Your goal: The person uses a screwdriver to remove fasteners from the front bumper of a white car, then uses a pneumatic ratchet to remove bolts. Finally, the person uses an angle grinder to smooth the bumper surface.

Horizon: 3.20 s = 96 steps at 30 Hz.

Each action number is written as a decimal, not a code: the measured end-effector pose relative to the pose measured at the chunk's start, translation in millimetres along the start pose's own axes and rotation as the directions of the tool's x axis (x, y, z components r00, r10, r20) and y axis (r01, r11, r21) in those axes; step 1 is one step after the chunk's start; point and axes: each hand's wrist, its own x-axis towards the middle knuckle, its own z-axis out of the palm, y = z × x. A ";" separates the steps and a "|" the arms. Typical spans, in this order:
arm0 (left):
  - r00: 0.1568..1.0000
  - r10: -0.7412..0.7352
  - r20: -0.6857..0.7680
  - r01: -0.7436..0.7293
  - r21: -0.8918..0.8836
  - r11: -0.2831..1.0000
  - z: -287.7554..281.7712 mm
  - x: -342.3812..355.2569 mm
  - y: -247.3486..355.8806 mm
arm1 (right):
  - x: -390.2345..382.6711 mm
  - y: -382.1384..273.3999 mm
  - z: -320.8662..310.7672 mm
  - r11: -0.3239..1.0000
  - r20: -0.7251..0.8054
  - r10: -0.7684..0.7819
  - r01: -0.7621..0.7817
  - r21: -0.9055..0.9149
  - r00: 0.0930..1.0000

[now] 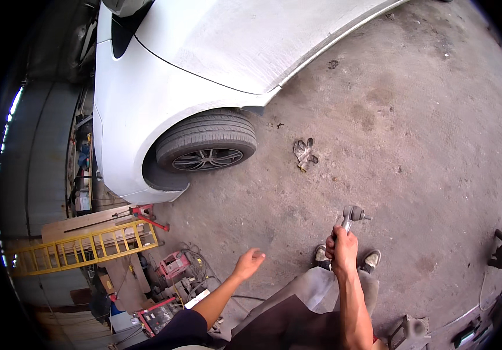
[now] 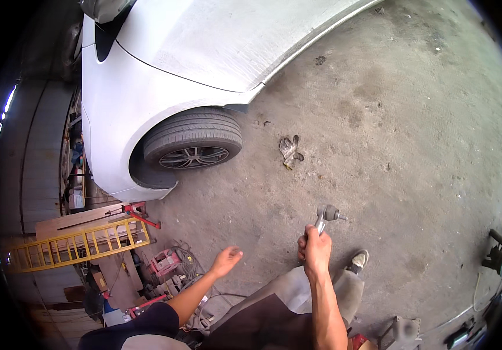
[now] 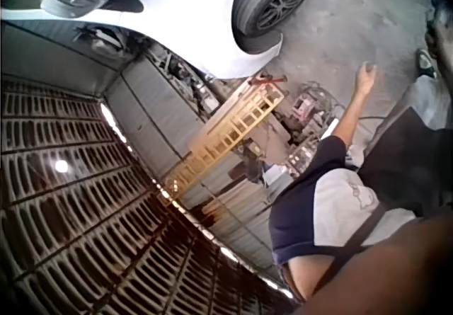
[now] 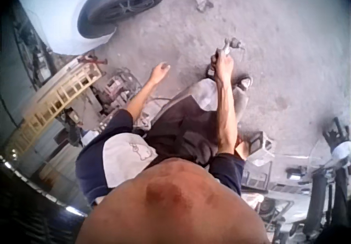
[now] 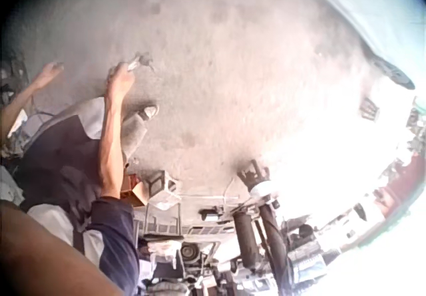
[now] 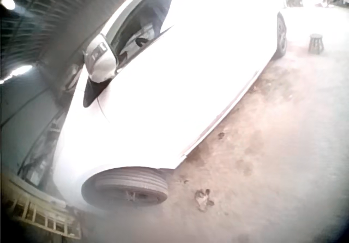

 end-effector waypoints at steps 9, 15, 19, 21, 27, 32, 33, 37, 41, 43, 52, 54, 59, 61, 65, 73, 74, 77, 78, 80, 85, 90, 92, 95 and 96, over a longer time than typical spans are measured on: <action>0.882 0.378 -0.282 -0.353 0.136 0.926 -93.4 200.8 135.1 | 210.6 -62.2 148.2 0.556 -0.005 -0.757 0.641 -0.529 0.653; 0.612 0.756 -0.233 -0.662 0.373 0.650 -75.3 387.8 211.8 | 359.5 -54.6 193.4 0.623 -0.039 -0.618 0.459 -0.633 0.785; 0.311 0.943 -0.119 -0.717 0.622 0.315 -93.3 476.2 227.2 | 438.7 -39.8 219.7 0.594 0.020 -0.621 0.486 -0.640 0.784; 0.219 0.975 -0.032 -0.716 0.673 0.183 -101.7 505.1 227.0 | 470.8 -36.1 230.6 0.581 0.048 -0.683 0.581 -0.570 0.729; 0.149 0.988 -0.041 -0.665 0.735 0.131 -110.8 533.4 233.7 | 550.4 -25.0 252.3 0.151 0.123 -0.976 0.964 -0.220 0.181; 0.158 0.984 -0.083 -0.613 0.773 0.163 -103.6 534.7 238.3 | 582.4 -32.2 254.7 0.184 0.276 -0.877 0.806 -0.563 0.393; 0.170 0.981 -0.096 -0.594 0.784 0.180 -99.9 535.4 237.4 | 577.7 -35.6 251.4 0.207 0.264 -0.874 0.805 -0.556 0.408; 0.228 0.970 -0.090 -0.567 0.797 0.207 -102.2 536.5 231.4 | 529.2 -40.5 247.7 0.196 0.116 -0.968 0.960 -0.201 0.222; 0.236 0.969 -0.071 -0.504 0.844 0.185 -101.3 534.2 235.3 | 551.7 -31.7 244.5 0.034 0.134 -0.988 0.964 -0.263 0.071; 0.240 0.968 -0.074 -0.506 0.842 0.190 -97.4 535.5 238.4 | 577.1 -32.8 253.5 0.088 0.204 -0.923 0.695 -0.714 0.326; 0.274 0.955 -0.112 -0.475 0.848 0.236 -105.5 535.8 234.0 | 533.6 -39.8 257.4 0.130 -0.067 -0.990 0.991 -0.030 0.128; 0.209 0.973 -0.095 -0.471 0.862 0.185 -95.0 539.8 248.2 | 577.6 -39.2 257.0 -0.107 0.300 -0.936 0.666 -0.739 0.182; 0.243 0.966 -0.087 -0.488 0.850 0.199 -95.4 544.3 239.6 | 547.6 -21.8 248.5 0.134 0.021 -0.987 0.899 -0.418 0.157; 0.246 0.964 -0.101 -0.456 0.865 0.207 -100.0 543.3 236.0 | 521.9 -36.4 252.4 0.162 -0.109 -0.983 0.973 -0.166 0.146; 0.249 0.966 -0.066 -0.451 0.875 0.176 -93.1 543.4 247.3 | 562.5 -40.5 249.8 0.091 0.121 -0.980 0.892 -0.443 0.160; 0.240 0.970 -0.046 -0.429 0.891 0.148 -99.0 548.9 236.0 | 532.5 -31.8 241.7 0.150 -0.121 -0.984 0.974 -0.167 0.131; 0.238 0.970 -0.047 -0.429 0.891 0.148 -97.2 548.4 236.9 | 530.0 -34.1 241.4 0.137 -0.191 -0.971 0.989 0.048 0.144; 0.230 0.973 -0.008 -0.416 0.903 0.105 -92.4 546.9 246.1 | 584.0 -39.0 244.9 -0.030 0.267 -0.926 0.654 -0.756 0.266; 0.224 0.975 0.012 -0.412 0.907 0.083 -92.5 549.0 247.1 | 589.3 -35.2 249.6 0.226 0.089 -0.882 0.581 -0.782 0.463; 0.209 0.978 -0.014 -0.395 0.913 0.098 -95.6 551.2 240.0 | 575.7 -20.8 235.3 0.229 0.002 -0.945 0.664 -0.712 0.327; 0.229 0.973 -0.013 -0.367 0.925 0.099 -103.8 555.4 229.6 | 531.7 -38.3 245.1 0.233 -0.182 -0.965 0.939 -0.253 0.191; 0.141 0.988 0.061 -0.403 0.915 0.001 -97.6 560.8 250.7 | 588.2 -36.6 243.7 0.352 0.079 -0.807 0.584 -0.731 0.585; 0.129 0.990 0.057 -0.383 0.924 -0.003 -97.9 558.5 248.5 | 571.4 -30.7 242.3 0.617 -0.140 -0.735 0.568 -0.545 0.663; 0.174 0.982 0.073 -0.355 0.935 -0.006 -90.9 551.5 247.8 | 565.0 -37.2 219.6 0.738 -0.220 -0.663 0.574 -0.355 0.715; 0.191 0.979 0.074 -0.356 0.935 -0.001 -91.4 552.4 243.4 | 563.7 -30.0 216.2 0.734 -0.205 -0.651 0.536 -0.417 0.731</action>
